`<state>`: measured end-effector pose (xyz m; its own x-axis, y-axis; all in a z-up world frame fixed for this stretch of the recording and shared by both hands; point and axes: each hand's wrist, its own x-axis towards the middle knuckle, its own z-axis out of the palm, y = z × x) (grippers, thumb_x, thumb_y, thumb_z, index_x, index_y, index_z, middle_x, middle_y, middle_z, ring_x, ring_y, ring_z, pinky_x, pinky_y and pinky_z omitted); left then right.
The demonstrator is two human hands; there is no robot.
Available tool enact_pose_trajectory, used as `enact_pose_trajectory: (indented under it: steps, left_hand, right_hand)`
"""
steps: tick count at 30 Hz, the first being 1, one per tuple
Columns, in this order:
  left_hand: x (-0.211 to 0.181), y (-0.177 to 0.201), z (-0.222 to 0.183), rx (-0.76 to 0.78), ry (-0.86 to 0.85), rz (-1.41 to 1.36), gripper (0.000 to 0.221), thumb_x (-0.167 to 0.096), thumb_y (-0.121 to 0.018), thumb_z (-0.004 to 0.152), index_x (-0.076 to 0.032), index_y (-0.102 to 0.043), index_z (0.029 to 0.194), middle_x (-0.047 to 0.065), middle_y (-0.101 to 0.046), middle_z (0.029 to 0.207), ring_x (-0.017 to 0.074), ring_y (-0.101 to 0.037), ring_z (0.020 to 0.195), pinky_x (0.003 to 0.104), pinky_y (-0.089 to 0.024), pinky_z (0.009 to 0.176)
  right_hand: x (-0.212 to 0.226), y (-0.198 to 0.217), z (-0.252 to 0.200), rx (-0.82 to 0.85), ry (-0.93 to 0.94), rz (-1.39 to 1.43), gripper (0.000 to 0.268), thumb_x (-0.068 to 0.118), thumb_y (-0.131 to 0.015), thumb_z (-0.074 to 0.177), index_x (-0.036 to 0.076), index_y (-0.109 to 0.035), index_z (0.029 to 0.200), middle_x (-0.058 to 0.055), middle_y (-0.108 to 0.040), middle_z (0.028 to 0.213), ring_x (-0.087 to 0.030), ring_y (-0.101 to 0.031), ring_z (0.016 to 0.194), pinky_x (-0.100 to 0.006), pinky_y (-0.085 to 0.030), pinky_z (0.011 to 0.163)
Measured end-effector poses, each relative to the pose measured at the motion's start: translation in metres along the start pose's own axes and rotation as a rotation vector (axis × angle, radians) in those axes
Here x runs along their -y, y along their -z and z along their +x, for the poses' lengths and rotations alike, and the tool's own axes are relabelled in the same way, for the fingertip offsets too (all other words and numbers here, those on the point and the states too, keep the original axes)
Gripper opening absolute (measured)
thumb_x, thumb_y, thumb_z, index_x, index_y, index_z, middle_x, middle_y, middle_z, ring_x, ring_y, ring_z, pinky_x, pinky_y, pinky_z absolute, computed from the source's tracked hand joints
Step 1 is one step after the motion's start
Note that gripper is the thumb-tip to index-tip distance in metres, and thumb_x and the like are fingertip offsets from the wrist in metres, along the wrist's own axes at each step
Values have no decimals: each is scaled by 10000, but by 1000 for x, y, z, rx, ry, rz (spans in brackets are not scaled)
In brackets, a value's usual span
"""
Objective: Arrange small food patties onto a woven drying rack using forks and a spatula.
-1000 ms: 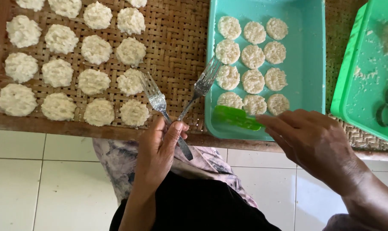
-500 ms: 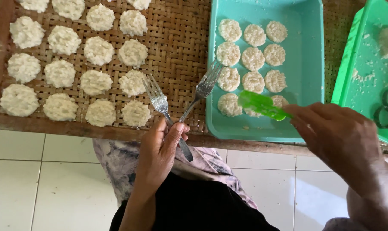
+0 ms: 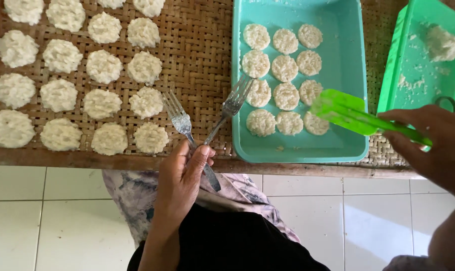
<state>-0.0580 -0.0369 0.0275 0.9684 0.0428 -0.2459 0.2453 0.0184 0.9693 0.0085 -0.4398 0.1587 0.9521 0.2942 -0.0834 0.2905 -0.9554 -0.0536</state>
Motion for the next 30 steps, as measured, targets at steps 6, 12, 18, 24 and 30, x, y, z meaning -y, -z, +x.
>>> enact_pose_trajectory:
  steps: [6,12,18,24,30]
  left_hand:
    - [3,-1,1,-17,-39,112,304,-322,-604,972,-38,-602,866,98,-769,846,140,-625,614,280,-494,531]
    - [1,-3,0,-27,-52,140,284,-313,-600,971,-45,-607,877,107,-807,883,161,-696,636,290,-528,545]
    - [-1,-1,0,-47,-5,158,319,-341,-604,961,-36,-641,872,89,-785,800,121,-518,479,281,-411,443]
    - [-2,-8,2,-108,-118,222,261,-314,-641,960,-57,-664,916,44,-684,670,129,-551,509,290,-400,461]
    - [-1,-3,-5,-57,-71,157,328,-326,-603,973,-18,-708,932,31,-592,627,121,-437,494,293,-356,458]
  right_hand:
    - [-73,-23,-23,241,-273,29,409,85,-753,861,51,-731,1267,-188,-780,957,-283,-745,635,-379,-636,576]
    - [-68,-30,-20,463,-339,-312,393,381,-645,940,304,-688,1323,-4,-821,1052,-160,-815,678,-281,-681,662]
    - [-75,-32,-23,440,-262,-425,356,416,-644,937,360,-695,1285,14,-815,1032,-116,-819,736,-245,-676,684]
    - [7,-5,-5,328,-179,-239,387,346,-728,854,357,-718,1241,44,-771,903,-151,-710,550,-279,-556,513]
    - [56,11,27,233,83,-377,331,385,-687,872,402,-683,1202,127,-705,931,-175,-669,472,-316,-559,450]
